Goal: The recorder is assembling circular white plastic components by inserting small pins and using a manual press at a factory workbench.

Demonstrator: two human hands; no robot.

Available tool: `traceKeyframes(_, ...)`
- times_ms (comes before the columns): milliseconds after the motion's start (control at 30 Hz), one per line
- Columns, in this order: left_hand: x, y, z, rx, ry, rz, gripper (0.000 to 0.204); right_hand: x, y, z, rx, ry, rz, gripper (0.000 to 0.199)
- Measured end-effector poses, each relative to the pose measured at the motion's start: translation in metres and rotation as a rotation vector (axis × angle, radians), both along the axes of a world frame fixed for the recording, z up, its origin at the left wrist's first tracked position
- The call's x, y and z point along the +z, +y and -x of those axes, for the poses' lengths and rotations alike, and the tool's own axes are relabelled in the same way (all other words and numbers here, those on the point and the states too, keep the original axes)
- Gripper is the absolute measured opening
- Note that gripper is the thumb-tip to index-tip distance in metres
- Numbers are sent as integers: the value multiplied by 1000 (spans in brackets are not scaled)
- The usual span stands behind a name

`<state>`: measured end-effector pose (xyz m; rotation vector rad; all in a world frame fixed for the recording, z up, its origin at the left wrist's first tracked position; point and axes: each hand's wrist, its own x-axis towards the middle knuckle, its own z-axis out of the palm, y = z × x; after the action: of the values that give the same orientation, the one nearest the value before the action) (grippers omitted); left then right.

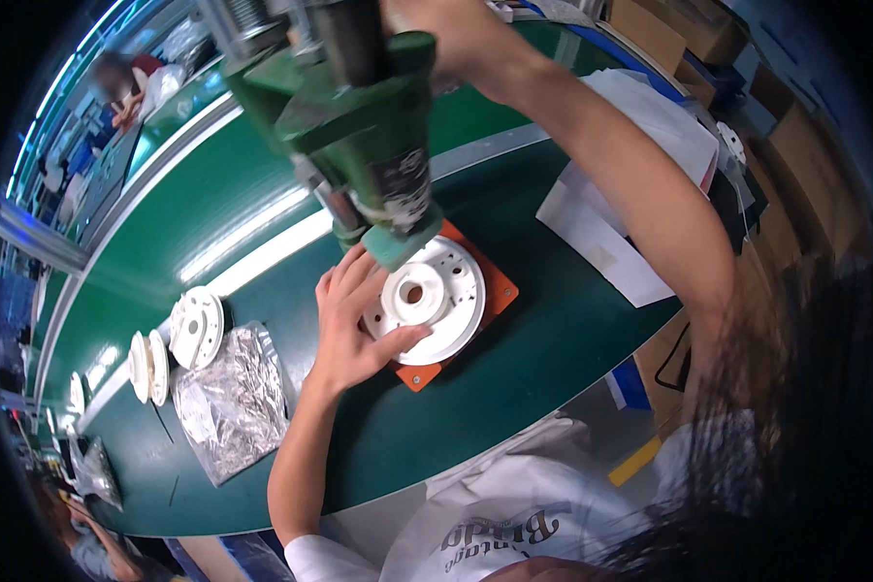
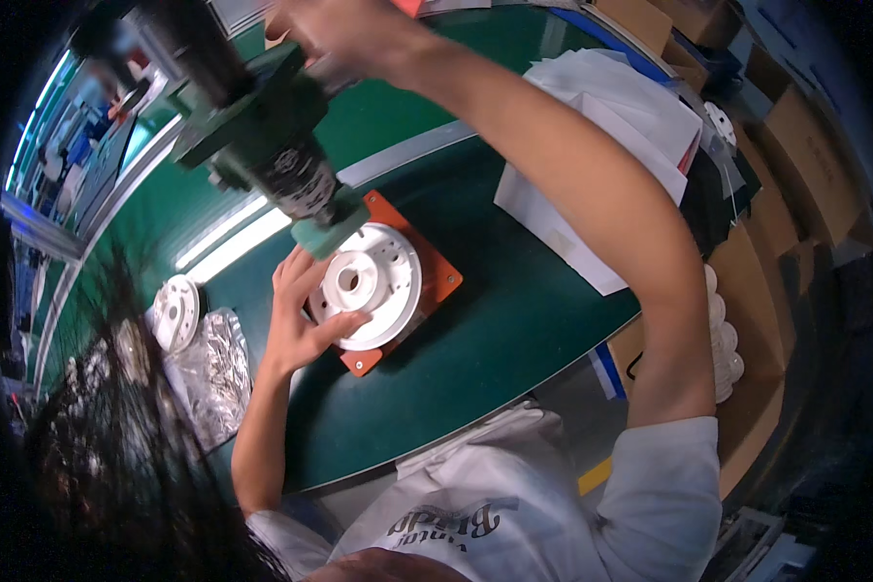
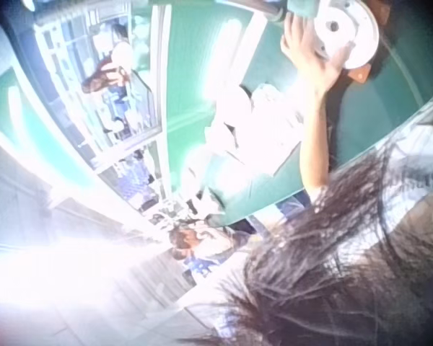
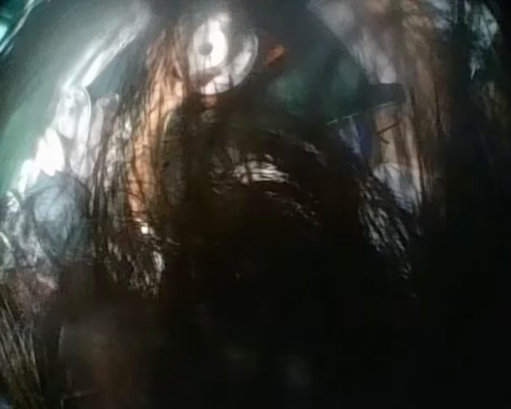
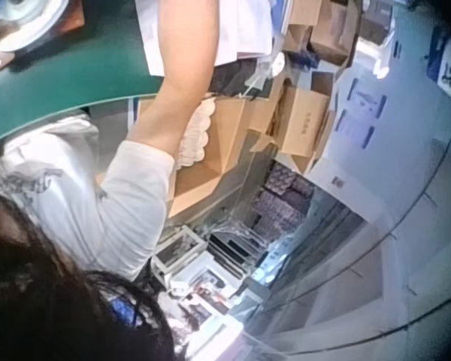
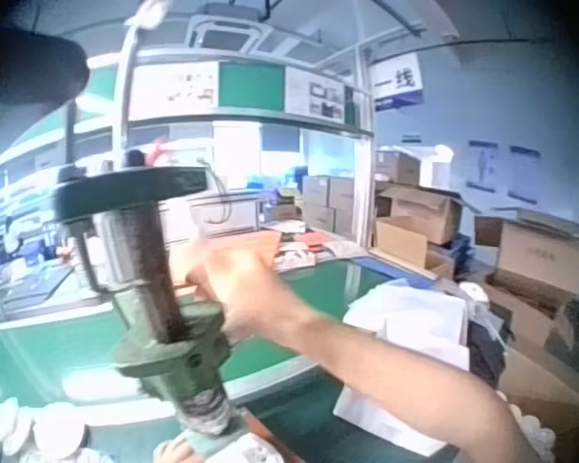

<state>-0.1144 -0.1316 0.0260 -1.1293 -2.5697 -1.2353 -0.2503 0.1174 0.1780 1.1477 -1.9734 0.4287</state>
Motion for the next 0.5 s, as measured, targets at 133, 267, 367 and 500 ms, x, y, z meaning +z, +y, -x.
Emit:
traceKeyframes(133,16,-3,5,-121,-108,28,76,30,-18,-6,-240,-444,-49,30)
traceKeyframes(267,15,-12,8,-161,-157,75,78,63,-11,-51,-301,-973,309,34)
traceKeyframes(367,12,-17,-2,-162,-126,102,80,18,55,-45,-277,-459,399,44)
traceKeyframes(500,29,-76,-46,-125,-110,300,81,-44,137,-55,-429,-477,-57,20)
